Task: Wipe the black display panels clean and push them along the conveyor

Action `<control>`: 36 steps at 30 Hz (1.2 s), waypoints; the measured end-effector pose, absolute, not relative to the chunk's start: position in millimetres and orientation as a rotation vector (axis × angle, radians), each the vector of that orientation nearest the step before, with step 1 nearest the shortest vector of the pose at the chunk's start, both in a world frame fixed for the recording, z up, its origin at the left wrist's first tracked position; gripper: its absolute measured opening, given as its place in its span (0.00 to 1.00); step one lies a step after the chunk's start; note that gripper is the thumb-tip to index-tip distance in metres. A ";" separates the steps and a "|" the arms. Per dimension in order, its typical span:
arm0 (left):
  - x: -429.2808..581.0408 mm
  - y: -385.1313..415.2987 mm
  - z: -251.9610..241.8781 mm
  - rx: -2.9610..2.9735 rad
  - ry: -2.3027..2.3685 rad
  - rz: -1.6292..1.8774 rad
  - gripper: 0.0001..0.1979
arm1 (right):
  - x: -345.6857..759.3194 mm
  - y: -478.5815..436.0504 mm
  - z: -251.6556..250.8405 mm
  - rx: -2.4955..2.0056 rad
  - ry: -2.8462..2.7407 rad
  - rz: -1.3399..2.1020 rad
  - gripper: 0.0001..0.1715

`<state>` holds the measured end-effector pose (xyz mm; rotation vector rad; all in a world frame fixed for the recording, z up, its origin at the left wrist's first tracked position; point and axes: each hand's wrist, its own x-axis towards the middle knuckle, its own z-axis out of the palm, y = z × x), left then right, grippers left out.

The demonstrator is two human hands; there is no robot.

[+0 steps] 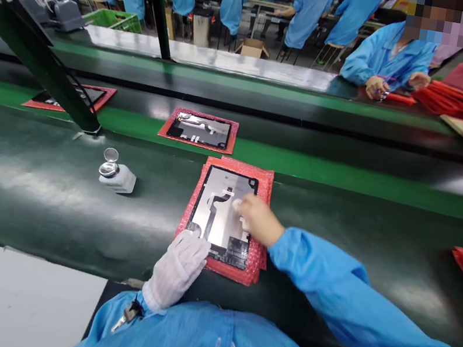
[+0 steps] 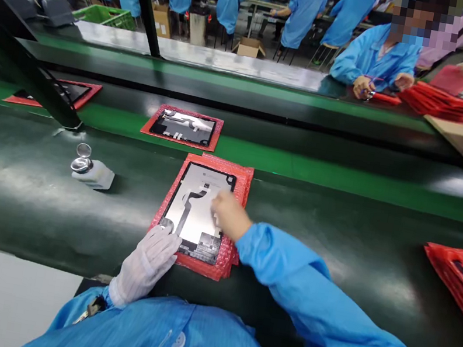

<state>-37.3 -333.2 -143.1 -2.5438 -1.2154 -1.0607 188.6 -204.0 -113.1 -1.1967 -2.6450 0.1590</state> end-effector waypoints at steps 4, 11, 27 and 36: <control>-36.5 -333.5 -145.7 -2.526 -1.226 -1.063 0.20 | 188.4 -201.1 -111.7 -1.378 -2.559 0.068 0.16; -34.4 -332.8 -150.9 -2.551 -1.182 -1.127 0.18 | 138.1 -180.5 -96.9 -1.168 -2.618 0.329 0.13; -29.7 -335.7 -149.0 -2.479 -1.254 -1.094 0.16 | 125.4 -165.4 -101.5 -0.925 -2.768 0.238 0.17; -28.3 -336.5 -150.6 -2.465 -1.271 -1.106 0.17 | 120.5 -165.1 -91.4 -0.888 -2.917 0.269 0.15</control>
